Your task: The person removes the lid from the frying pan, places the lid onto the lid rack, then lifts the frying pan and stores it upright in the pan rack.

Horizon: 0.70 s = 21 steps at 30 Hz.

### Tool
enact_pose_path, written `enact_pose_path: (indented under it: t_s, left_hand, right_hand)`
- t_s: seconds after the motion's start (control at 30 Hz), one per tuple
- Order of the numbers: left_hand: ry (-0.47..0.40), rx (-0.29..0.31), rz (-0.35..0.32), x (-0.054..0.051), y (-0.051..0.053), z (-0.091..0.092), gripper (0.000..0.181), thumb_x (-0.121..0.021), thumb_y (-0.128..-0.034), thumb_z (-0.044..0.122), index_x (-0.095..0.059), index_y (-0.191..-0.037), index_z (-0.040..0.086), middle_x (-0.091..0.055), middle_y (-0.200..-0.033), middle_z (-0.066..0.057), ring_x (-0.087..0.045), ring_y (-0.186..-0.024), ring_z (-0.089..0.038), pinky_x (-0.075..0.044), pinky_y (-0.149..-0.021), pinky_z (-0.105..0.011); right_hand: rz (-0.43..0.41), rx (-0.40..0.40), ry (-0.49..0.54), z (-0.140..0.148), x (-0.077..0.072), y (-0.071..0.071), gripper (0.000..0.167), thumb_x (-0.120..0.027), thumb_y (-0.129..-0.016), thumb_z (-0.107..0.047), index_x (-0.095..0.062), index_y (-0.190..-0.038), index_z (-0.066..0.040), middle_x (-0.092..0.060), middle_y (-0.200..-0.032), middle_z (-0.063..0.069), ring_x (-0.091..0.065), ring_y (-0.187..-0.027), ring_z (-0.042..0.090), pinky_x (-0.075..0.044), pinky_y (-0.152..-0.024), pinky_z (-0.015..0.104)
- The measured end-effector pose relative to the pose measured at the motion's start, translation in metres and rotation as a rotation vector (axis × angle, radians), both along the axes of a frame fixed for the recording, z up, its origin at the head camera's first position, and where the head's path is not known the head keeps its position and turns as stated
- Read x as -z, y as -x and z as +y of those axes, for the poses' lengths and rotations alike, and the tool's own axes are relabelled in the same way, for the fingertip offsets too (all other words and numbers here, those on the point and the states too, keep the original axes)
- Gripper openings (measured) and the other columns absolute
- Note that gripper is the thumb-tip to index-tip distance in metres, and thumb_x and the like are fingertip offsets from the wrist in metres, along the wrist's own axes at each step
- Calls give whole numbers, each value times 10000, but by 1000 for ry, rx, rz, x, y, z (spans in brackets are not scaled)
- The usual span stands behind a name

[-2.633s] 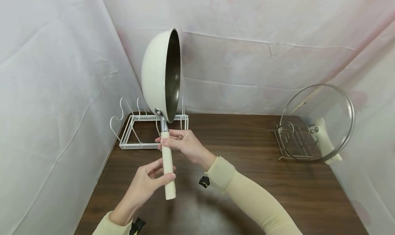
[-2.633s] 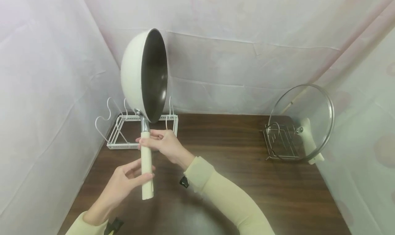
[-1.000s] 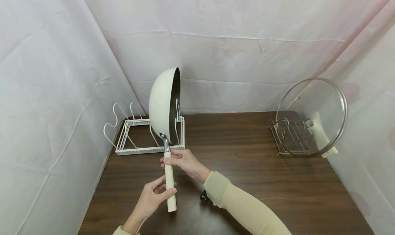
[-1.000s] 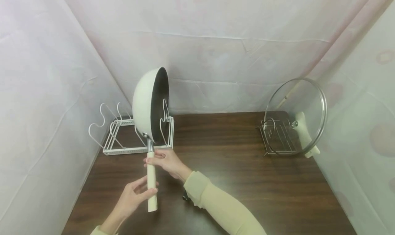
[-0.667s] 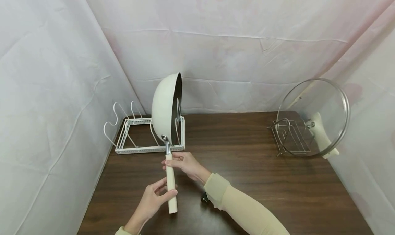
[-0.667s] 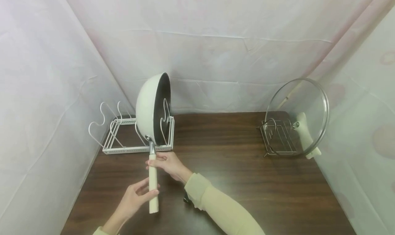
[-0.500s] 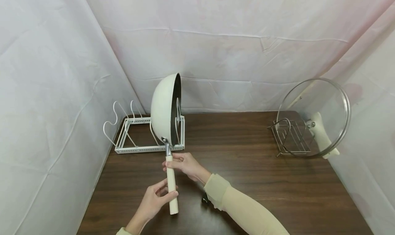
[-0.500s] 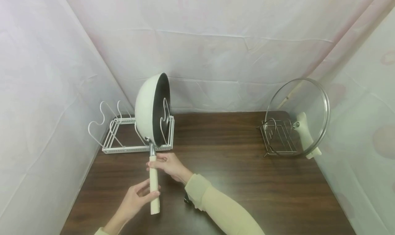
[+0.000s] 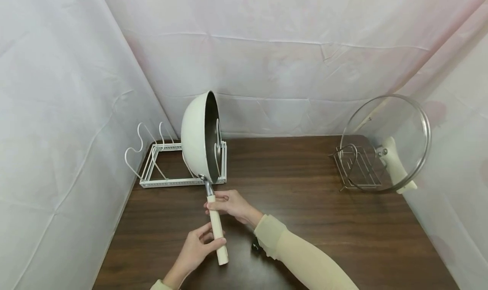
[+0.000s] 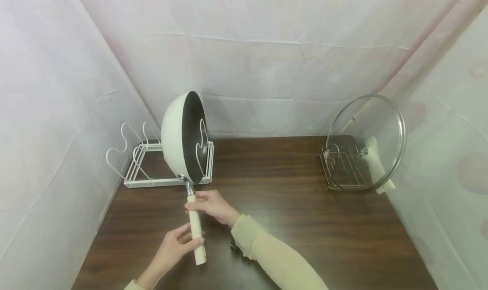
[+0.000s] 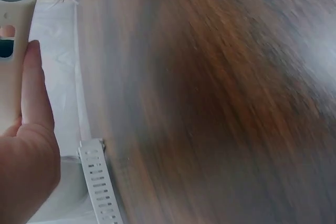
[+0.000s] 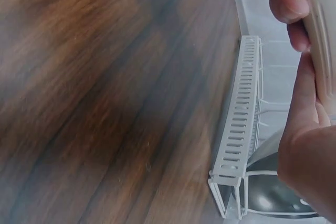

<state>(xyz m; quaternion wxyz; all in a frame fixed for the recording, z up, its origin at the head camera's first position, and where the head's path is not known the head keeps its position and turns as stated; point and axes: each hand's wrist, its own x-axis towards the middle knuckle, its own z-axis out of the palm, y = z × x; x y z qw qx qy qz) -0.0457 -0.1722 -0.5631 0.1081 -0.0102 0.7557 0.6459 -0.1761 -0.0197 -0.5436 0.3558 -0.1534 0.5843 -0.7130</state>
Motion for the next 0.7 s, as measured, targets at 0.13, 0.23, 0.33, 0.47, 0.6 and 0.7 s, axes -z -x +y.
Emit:
enact_pose_path:
  t_s: [0.13, 0.23, 0.33, 0.47, 0.6, 0.7]
  left_hand:
    - [3, 14, -7, 4, 6, 3, 662, -800, -903, 173, -515, -1438, -93, -735, -1169, -281, -745, -983, -47, -576, -837, -187]
    - [7, 15, -19, 5, 7, 4, 663, -804, -898, 167, -515, -1432, -98, -732, -1179, -279, -745, -979, -42, -575, -835, -176]
    - [26, 6, -29, 6, 7, 4, 655, -810, -893, 163, -527, -1425, -93, -743, -1162, -262, -748, -968, -47, -569, -824, -169]
    - [92, -12, -32, 7, 8, 5, 664, -824, -880, 183, -542, -1424, -73, -785, -1057, -175, -750, -934, -74, -555, -814, -170]
    - [155, -37, -24, 7, 8, 6, 655, -837, -867, 201, -569, -1410, -47, -799, -979, -89, -752, -951, -146, -554, -798, -178]
    - [170, -70, -24, 6, 8, 5, 668, -855, -848, 208, -579, -1411, -22, -797, -1010, -82, -751, -999, -191, -561, -787, -184]
  right_hand:
    - [-1, -9, -23, 3, 0, 5, 367, -722, -966, -114, -652, -1301, 18, -725, -1216, 274, -777, -925, 164, -619, -934, 387]
    - [-8, -24, -37, 3, 1, 6, 374, -721, -969, -123, -645, -1311, 10, -728, -1226, 256, -776, -942, 167, -619, -933, 382]
    - [-15, -33, -49, 3, 2, 6, 359, -731, -964, -136, -662, -1292, -9, -707, -1259, 273, -779, -971, 179, -619, -934, 372]
    - [-7, -24, -60, 3, 4, 5, 408, -737, -956, -117, -637, -1321, 36, -680, -1276, 313, -771, -1011, 175, -608, -960, 362]
    - [10, 0, -80, 1, 6, 2, 499, -746, -944, -96, -581, -1374, 97, -693, -1254, 305, -757, -1073, 194, -596, -983, 347]
    - [26, 17, -115, 1, 7, 2, 514, -767, -926, -107, -594, -1372, 83, -704, -1250, 288, -745, -1119, 235, -597, -982, 348]
